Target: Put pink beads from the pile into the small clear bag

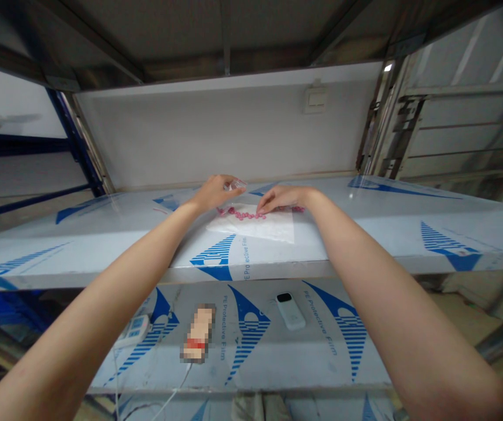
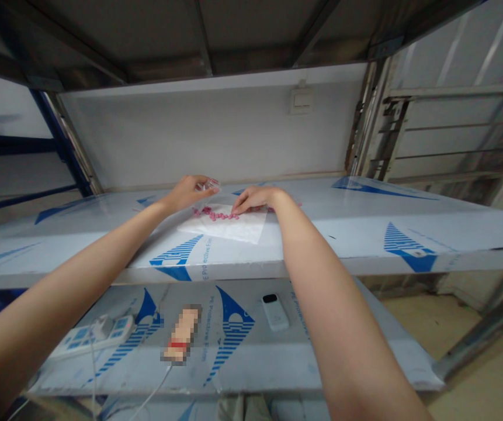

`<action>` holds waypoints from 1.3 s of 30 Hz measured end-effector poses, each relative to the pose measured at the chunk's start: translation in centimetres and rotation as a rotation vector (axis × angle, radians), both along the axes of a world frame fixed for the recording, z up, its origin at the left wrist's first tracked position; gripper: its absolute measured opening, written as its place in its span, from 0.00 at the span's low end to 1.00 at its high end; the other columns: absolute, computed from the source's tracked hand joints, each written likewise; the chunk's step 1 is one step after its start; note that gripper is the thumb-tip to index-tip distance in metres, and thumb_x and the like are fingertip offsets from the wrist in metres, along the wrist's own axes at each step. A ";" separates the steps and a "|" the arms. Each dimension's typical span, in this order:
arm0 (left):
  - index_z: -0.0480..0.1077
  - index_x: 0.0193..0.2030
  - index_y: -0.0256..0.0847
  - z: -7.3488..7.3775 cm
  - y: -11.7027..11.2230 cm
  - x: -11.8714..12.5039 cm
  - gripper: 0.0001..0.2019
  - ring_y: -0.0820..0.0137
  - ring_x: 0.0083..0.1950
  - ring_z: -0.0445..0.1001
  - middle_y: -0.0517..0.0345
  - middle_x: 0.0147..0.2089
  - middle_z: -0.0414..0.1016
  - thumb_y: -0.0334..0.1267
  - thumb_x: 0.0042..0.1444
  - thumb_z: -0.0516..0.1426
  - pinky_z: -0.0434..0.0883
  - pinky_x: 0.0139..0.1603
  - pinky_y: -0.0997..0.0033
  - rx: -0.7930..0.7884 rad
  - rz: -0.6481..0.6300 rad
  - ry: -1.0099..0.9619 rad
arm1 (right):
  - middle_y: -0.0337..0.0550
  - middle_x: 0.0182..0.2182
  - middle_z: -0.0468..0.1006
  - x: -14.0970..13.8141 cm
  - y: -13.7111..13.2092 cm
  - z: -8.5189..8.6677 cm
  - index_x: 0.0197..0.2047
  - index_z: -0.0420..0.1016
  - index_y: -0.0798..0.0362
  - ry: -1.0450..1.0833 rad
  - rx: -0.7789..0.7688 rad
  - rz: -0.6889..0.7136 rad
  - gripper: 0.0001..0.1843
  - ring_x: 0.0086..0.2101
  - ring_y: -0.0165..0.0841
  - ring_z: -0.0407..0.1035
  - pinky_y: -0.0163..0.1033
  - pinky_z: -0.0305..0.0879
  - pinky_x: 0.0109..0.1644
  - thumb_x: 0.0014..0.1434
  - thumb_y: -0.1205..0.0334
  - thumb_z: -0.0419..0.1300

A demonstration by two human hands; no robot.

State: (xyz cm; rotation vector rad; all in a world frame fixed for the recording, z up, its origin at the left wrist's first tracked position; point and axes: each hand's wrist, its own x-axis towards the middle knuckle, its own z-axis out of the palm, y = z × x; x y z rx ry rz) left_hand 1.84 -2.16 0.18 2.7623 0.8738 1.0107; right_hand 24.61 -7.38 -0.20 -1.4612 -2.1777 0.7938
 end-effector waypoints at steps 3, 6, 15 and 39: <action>0.77 0.46 0.37 0.0 0.1 0.0 0.22 0.65 0.40 0.74 0.48 0.43 0.80 0.53 0.58 0.56 0.68 0.44 0.67 0.001 -0.009 0.016 | 0.44 0.32 0.81 0.0 0.5 -0.1 0.31 0.84 0.51 0.025 0.055 -0.030 0.13 0.30 0.32 0.66 0.39 0.60 0.35 0.41 0.55 0.71; 0.77 0.46 0.37 0.0 -0.1 0.1 0.21 0.65 0.40 0.74 0.48 0.43 0.80 0.52 0.58 0.56 0.67 0.44 0.66 -0.004 -0.002 0.023 | 0.43 0.29 0.79 -0.4 0.5 0.0 0.29 0.82 0.52 0.204 0.197 -0.136 0.11 0.29 0.31 0.65 0.38 0.59 0.34 0.43 0.55 0.70; 0.77 0.45 0.37 0.1 -1.2 0.8 0.20 0.65 0.42 0.74 0.49 0.44 0.80 0.51 0.59 0.55 0.68 0.46 0.66 0.017 -0.055 0.027 | 0.38 0.23 0.71 -3.1 -1.1 0.8 0.30 0.77 0.54 0.368 0.348 -0.179 0.11 0.26 0.29 0.59 0.36 0.55 0.32 0.53 0.54 0.66; 0.79 0.38 0.36 0.9 1.1 -0.6 0.15 0.65 0.45 0.76 0.49 0.39 0.81 0.47 0.52 0.63 0.69 0.52 0.65 -0.303 -0.097 -0.598 | 0.47 0.37 0.79 -3.5 -1.6 1.4 0.38 0.76 0.54 0.586 0.368 -0.197 0.10 0.29 0.29 0.73 0.32 0.61 0.26 0.54 0.58 0.67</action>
